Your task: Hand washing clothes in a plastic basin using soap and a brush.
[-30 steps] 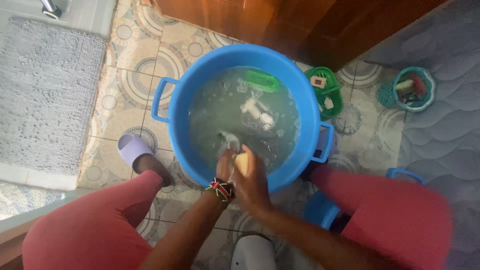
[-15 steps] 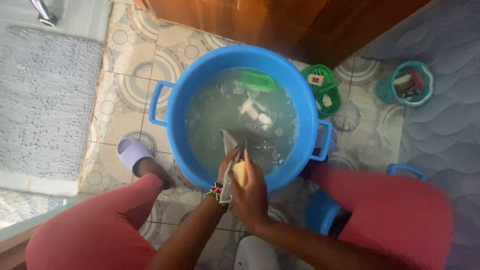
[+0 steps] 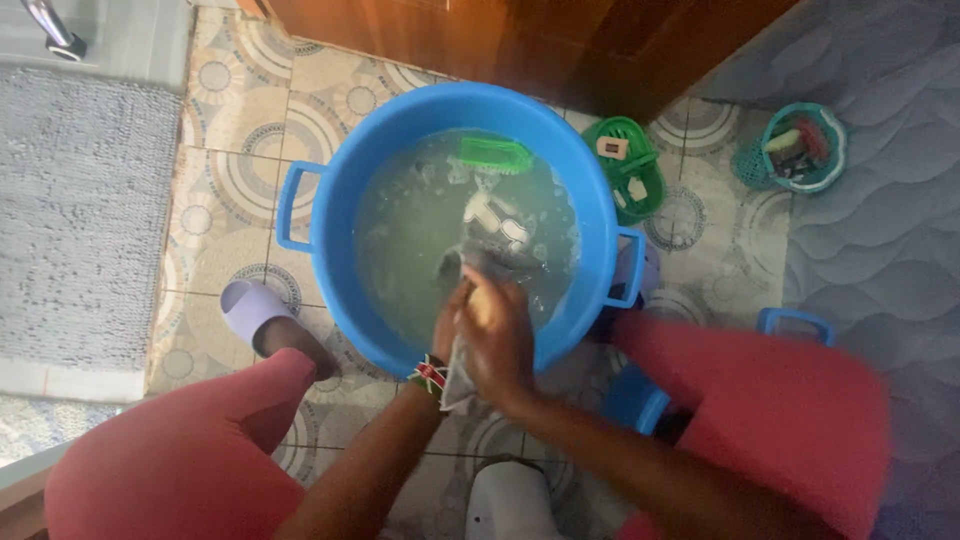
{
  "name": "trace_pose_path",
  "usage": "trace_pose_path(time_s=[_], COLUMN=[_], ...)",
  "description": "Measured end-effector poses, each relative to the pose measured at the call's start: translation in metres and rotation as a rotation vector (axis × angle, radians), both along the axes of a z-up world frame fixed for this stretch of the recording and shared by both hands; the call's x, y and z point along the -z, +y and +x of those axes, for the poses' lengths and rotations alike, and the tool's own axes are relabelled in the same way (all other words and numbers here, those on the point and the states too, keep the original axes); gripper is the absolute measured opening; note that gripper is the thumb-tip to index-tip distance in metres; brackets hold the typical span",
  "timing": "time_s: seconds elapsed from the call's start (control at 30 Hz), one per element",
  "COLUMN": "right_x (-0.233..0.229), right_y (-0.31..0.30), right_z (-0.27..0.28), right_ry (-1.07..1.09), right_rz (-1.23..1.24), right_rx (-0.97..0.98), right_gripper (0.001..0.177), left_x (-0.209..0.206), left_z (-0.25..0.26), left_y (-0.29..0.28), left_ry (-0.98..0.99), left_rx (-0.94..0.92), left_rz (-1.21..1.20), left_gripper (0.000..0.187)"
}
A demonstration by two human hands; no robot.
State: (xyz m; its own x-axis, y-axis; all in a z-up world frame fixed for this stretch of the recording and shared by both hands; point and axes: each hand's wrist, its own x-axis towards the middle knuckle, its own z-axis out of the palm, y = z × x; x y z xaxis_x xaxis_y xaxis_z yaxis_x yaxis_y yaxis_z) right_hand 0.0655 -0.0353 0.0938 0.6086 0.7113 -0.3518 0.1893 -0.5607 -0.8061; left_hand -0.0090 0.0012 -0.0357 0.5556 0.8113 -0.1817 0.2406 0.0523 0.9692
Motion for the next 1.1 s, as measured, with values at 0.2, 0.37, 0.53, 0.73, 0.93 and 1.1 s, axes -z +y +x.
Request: trace_pose_path(time_s=[0.2,0.37,0.53,0.73,0.93,1.1], right_x=[-0.021,0.034,0.102,0.114,0.167,0.137], right_y=[-0.015,0.001,-0.002,-0.027,-0.058,-0.030], right_z=[-0.011,0.039,0.140,0.201,0.218,0.196], right_ry=[-0.256,-0.399,-0.563,-0.885,-0.907,-1.081], right_rz=[0.397,0.295,0.187,0.158,0.138,0.139], right_rx=[-0.223,-0.125,-0.058,-0.068,-0.147,-0.205], right_gripper=[0.052,0.043,0.034,0.049,0.052,0.046], left_x=[0.098,0.053,-0.085,-0.056,-0.063,-0.040], left_z=[0.004,0.007,0.037,0.043,0.032,0.020], left_y=[0.005,-0.006,-0.007,0.002,0.010,0.015], left_ry=[-0.569,-0.740,-0.211,-0.262,-0.095,0.140], left_rx=[-0.048,-0.065,0.000,0.021,-0.126,-0.044], left_rz=[-0.801,-1.222,-1.264,-1.373,-1.340,-1.085], left_gripper=[0.041,0.040,0.046,0.048,0.020,0.019])
